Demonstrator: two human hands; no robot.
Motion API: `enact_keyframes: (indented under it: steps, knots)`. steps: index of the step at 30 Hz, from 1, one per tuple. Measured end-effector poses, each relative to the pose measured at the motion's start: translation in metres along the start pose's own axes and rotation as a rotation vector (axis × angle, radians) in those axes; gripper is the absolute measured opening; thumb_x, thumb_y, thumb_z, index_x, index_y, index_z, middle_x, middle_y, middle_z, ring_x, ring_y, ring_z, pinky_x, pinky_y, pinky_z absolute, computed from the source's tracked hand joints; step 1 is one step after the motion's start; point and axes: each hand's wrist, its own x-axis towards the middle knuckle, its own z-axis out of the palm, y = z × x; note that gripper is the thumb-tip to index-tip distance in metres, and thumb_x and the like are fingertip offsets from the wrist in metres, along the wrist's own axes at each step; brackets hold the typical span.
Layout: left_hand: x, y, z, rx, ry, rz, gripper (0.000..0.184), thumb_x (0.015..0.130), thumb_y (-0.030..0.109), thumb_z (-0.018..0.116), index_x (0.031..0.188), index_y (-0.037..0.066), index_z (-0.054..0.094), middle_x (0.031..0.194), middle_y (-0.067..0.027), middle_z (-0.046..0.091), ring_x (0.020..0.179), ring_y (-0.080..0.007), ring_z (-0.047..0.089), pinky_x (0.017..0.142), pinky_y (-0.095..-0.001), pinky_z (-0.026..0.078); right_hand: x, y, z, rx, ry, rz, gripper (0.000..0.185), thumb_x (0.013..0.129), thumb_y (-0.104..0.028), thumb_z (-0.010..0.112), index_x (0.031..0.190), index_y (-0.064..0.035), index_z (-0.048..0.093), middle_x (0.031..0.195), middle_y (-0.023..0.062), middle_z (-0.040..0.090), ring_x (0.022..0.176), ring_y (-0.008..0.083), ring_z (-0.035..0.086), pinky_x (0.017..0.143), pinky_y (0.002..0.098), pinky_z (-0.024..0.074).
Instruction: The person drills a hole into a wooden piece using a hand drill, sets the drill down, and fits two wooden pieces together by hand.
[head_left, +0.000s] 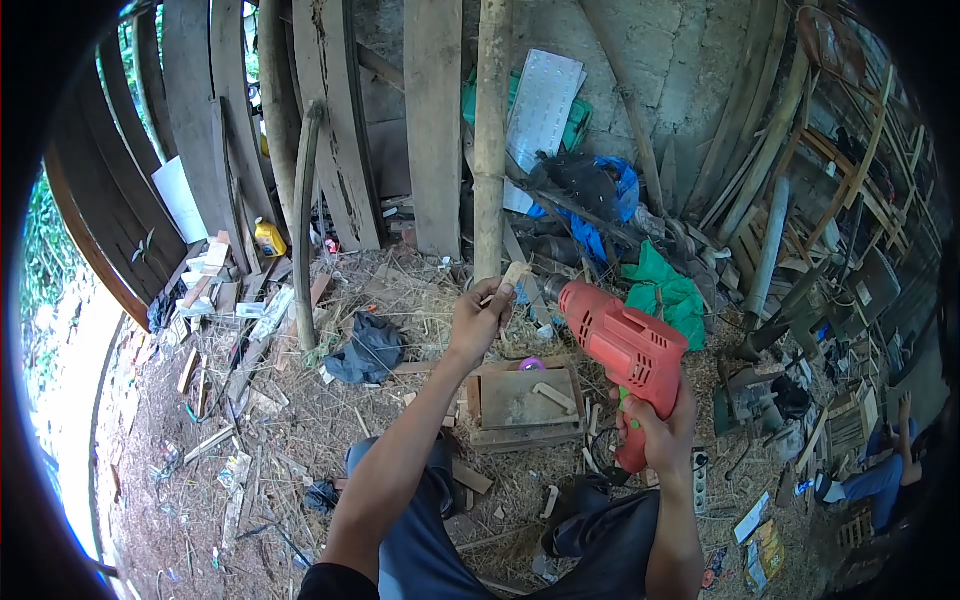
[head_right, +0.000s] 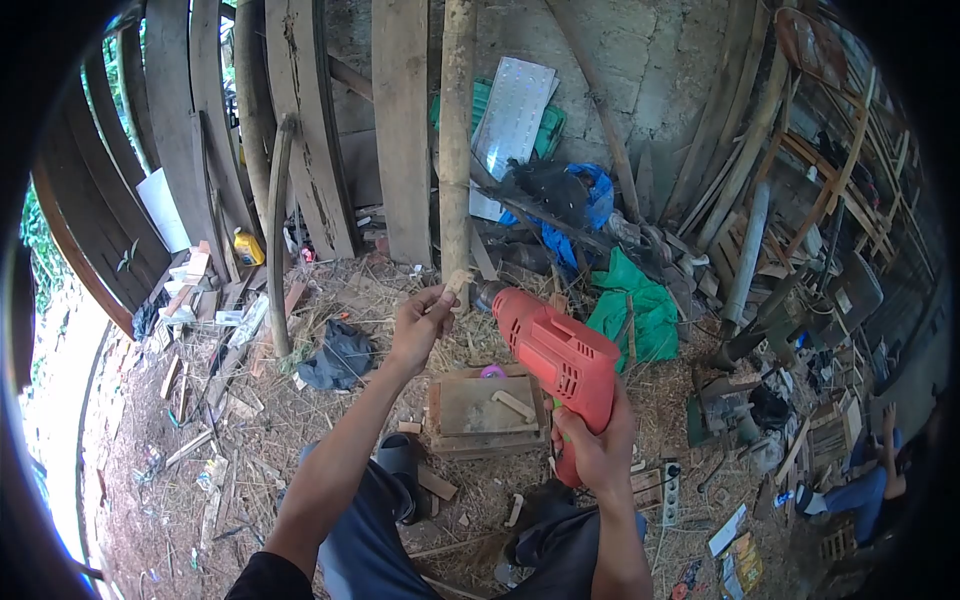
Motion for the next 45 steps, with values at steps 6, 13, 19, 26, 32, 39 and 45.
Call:
enact_keyframes:
  steps: [6, 13, 19, 26, 32, 39, 45]
  knots:
    - [0.004, -0.009, -0.005, 0.240, 0.058, 0.103, 0.023, 0.096, 0.021, 0.063, 0.104, 0.000, 0.062, 0.069, 0.0010, 0.055, 0.060, -0.0057, 0.048, 0.055, -0.0230, 0.038, 0.000, 0.002, 0.001, -0.064, 0.031, 0.011, 0.041, 0.084, 0.002, 0.059, 0.123, 0.0014, 0.047, 0.089, 0.0094, 0.064, 0.060, 0.0111, 0.057, 0.053, 0.0256, 0.0476]
    - [0.010, -0.014, -0.014, 0.436, 0.034, 0.180, 0.023, 0.095, 0.017, 0.064, 0.107, -0.002, 0.062, 0.074, 0.0008, 0.059, 0.064, -0.0062, 0.050, 0.058, -0.0246, 0.041, -0.001, 0.004, 0.002, -0.203, 0.049, -0.023, 0.037, 0.083, 0.001, 0.061, 0.118, 0.0007, 0.051, 0.080, 0.0048, 0.062, 0.056, 0.0090, 0.055, 0.052, 0.0256, 0.0448]
    - [0.008, -0.012, -0.010, 0.522, 0.031, 0.190, 0.022, 0.095, 0.017, 0.064, 0.107, -0.001, 0.064, 0.071, 0.0001, 0.058, 0.063, -0.0065, 0.050, 0.057, -0.0248, 0.041, 0.000, 0.012, -0.001, -0.321, 0.034, -0.066, 0.044, 0.082, -0.003, 0.064, 0.124, 0.0013, 0.051, 0.087, 0.0076, 0.063, 0.066, 0.0128, 0.059, 0.062, 0.0281, 0.0476]
    - [0.004, -0.008, -0.006, 0.535, 0.025, 0.216, 0.020, 0.094, 0.018, 0.065, 0.102, 0.000, 0.065, 0.070, 0.0002, 0.058, 0.063, -0.0065, 0.051, 0.056, -0.0248, 0.040, 0.003, 0.019, 0.003, -0.384, 0.026, -0.065, 0.050, 0.081, -0.006, 0.065, 0.128, 0.0012, 0.050, 0.105, 0.0153, 0.066, 0.092, 0.0229, 0.065, 0.083, 0.0354, 0.0493]
    - [0.007, -0.018, -0.001, 0.636, 0.129, 0.369, 0.019, 0.092, 0.015, 0.067, 0.101, -0.001, 0.066, 0.075, -0.0089, 0.066, 0.066, -0.0137, 0.059, 0.061, -0.0296, 0.046, 0.005, 0.023, 0.002, -0.430, 0.007, -0.082, 0.052, 0.081, -0.007, 0.065, 0.130, 0.0016, 0.049, 0.109, 0.0172, 0.065, 0.097, 0.0269, 0.066, 0.086, 0.0369, 0.0492]
    - [0.006, -0.012, 0.002, 0.710, 0.185, 0.302, 0.020, 0.089, 0.016, 0.068, 0.099, -0.002, 0.067, 0.084, -0.0196, 0.069, 0.075, -0.0271, 0.068, 0.068, -0.0364, 0.051, -0.001, 0.022, 0.006, -0.385, 0.035, -0.053, 0.050, 0.082, -0.005, 0.063, 0.130, 0.0027, 0.049, 0.108, 0.0167, 0.065, 0.097, 0.0232, 0.065, 0.086, 0.0350, 0.0488]
    - [0.019, -0.028, -0.017, 0.701, 0.281, 0.262, 0.023, 0.091, 0.017, 0.067, 0.103, -0.003, 0.066, 0.078, -0.0155, 0.069, 0.069, -0.0208, 0.066, 0.065, -0.0336, 0.050, -0.006, 0.010, 0.005, -0.395, 0.031, -0.045, 0.046, 0.082, -0.002, 0.062, 0.127, 0.0036, 0.049, 0.102, 0.0139, 0.066, 0.086, 0.0187, 0.064, 0.078, 0.0313, 0.0503]
